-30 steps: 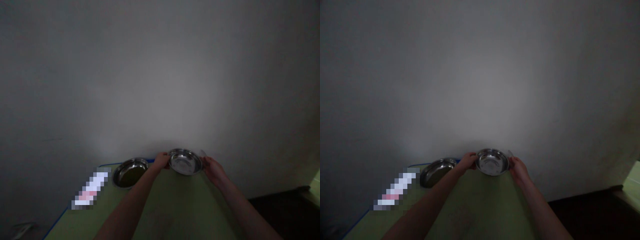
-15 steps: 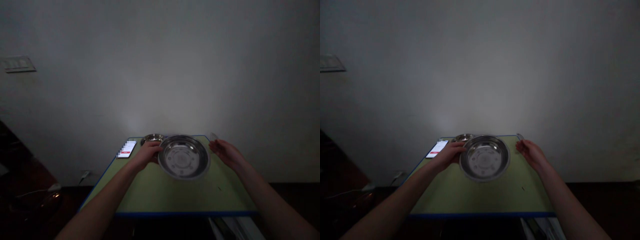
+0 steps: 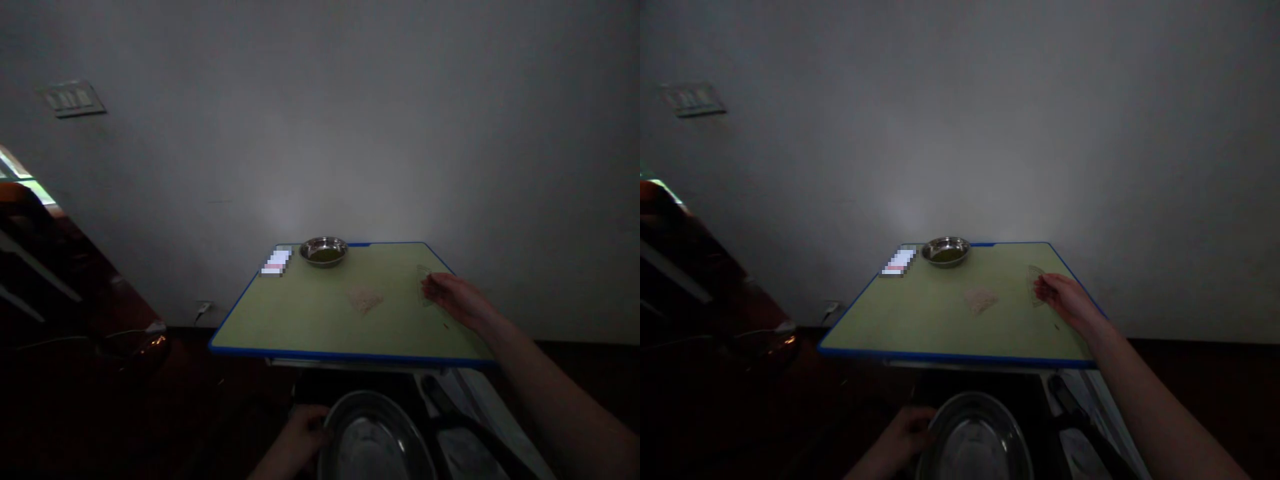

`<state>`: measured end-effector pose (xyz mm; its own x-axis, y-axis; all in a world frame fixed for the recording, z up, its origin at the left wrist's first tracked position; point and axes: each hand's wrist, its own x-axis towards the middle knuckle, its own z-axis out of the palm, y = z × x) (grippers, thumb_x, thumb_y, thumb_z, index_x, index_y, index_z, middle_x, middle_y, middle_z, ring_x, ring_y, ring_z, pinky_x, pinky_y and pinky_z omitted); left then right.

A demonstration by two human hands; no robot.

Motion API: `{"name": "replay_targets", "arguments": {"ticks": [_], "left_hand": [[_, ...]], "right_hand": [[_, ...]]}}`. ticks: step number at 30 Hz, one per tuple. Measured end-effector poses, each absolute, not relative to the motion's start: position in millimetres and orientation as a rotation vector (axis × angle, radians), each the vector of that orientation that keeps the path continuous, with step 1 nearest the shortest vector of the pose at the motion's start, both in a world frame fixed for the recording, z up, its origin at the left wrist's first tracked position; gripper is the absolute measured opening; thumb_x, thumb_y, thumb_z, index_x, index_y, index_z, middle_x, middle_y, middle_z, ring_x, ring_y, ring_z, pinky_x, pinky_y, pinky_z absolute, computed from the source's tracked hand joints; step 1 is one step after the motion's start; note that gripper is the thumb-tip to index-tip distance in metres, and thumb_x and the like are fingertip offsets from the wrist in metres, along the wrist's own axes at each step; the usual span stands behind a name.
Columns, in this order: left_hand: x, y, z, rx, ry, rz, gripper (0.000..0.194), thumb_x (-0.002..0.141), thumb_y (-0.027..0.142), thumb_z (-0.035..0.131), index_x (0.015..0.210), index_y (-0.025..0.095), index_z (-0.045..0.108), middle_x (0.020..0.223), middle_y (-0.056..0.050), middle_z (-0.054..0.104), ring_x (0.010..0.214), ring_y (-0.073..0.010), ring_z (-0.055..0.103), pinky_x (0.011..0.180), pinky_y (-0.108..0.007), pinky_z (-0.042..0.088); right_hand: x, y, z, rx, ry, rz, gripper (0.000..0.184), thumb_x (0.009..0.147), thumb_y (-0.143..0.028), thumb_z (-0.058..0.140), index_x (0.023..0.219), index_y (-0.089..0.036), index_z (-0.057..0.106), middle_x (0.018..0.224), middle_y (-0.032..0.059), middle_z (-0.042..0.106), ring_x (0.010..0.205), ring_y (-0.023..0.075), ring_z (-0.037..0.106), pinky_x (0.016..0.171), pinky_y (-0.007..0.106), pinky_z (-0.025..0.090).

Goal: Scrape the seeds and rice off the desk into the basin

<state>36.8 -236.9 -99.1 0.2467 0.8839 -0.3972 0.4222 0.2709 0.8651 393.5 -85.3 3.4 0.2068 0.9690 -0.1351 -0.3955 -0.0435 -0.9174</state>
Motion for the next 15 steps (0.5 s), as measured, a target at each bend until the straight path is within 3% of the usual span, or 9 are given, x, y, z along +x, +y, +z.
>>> {"name": "replay_targets", "arguments": {"ticks": [9, 15], "left_hand": [[22.9, -197.0, -168.4, 1.31, 1.344, 0.658, 0.034, 0.064, 0.035, 0.063, 0.09, 0.017, 0.075, 0.09, -0.004, 0.075, 0.093, -0.0274, 0.065, 0.084, -0.034, 0.049], [24.4, -191.1, -181.2, 1.256, 1.354, 0.592, 0.037, 0.063, 0.043, 0.068, 0.091, 0.019, 0.075, 0.093, -0.004, 0.075, 0.1, -0.0302, 0.064, 0.088, -0.037, 0.048]], "right_hand": [[381.0, -79.9, -19.6, -1.157, -0.709, 1.256, 0.006, 0.069, -0.016, 0.074, 0.068, -0.015, 0.069, 0.066, 0.0042, 0.07, 0.058, 0.0134, 0.064, 0.057, 0.023, 0.054], [377.8, -67.1, -19.6, -1.223, -0.973, 1.06, 0.025, 0.059, -0.036, 0.081, 0.07, -0.017, 0.071, 0.063, 0.0016, 0.067, 0.058, 0.0133, 0.059, 0.057, 0.025, 0.049]]}}
